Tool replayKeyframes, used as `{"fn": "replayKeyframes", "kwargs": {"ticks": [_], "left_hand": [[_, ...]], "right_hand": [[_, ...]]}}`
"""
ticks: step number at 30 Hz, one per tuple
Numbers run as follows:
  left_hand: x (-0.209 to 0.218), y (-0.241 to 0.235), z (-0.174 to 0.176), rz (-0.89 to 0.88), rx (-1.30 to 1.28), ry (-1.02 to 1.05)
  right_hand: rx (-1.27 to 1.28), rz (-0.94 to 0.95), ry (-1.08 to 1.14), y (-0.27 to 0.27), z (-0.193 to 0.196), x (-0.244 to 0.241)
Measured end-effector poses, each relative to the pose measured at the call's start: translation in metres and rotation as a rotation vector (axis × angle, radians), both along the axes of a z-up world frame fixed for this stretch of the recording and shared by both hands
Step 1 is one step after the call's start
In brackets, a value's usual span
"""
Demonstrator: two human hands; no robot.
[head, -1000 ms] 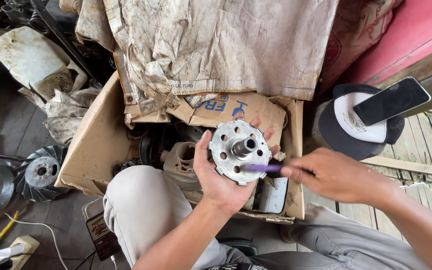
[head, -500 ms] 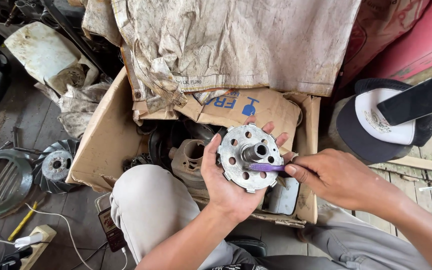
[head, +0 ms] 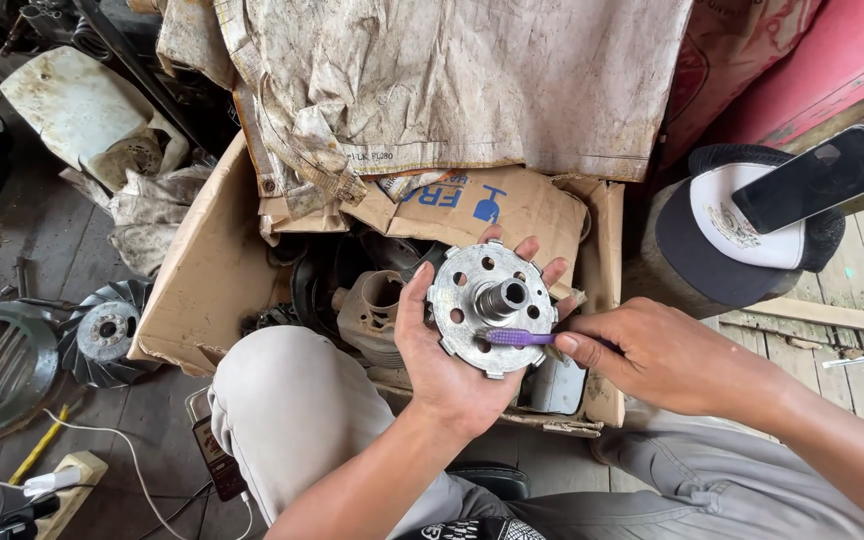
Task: Cleaning a motorcycle clutch pressure plate using a toothbrush to remove dirt and grime.
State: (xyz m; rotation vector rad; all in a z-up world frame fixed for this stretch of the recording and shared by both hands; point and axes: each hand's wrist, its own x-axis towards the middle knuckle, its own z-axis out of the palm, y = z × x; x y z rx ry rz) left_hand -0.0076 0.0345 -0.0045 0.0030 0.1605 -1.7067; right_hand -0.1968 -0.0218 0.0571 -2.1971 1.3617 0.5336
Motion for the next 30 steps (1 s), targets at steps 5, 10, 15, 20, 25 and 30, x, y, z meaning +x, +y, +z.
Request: {"fn": "replayKeyframes", "kwargs": {"ticks": [5, 10, 15, 20, 25, 30], "left_hand": [[-0.003, 0.001, 0.002, -0.018, -0.01, 0.026], [-0.003, 0.001, 0.001, -0.032, -0.001, 0.045], [0.002, 0.001, 0.001, -0.016, 0.027, 0.019], [0.009, 0.003, 0.001, 0.011, 0.014, 0.035], [0.013, 0.004, 0.002, 0.047, 0.077, -0.002], [0.017, 0.008, 0.007, 0.042, 0.0, 0.027]], "right_hand": [[-0.084, 0.004, 0.0, 0.006, 0.026, 0.011], [-0.051, 0.026, 0.175, 0.001, 0.041, 0.017], [0.071, 0.056, -0.06, -0.014, 0.011, 0.003], [-0.02, 0.132, -0.006, -0.025, 0.02, 0.02], [0.032, 0.158, -0.002, -0.028, 0.021, 0.03], [-0.048, 0.202, 0.056, -0.036, 0.025, 0.03]]}}
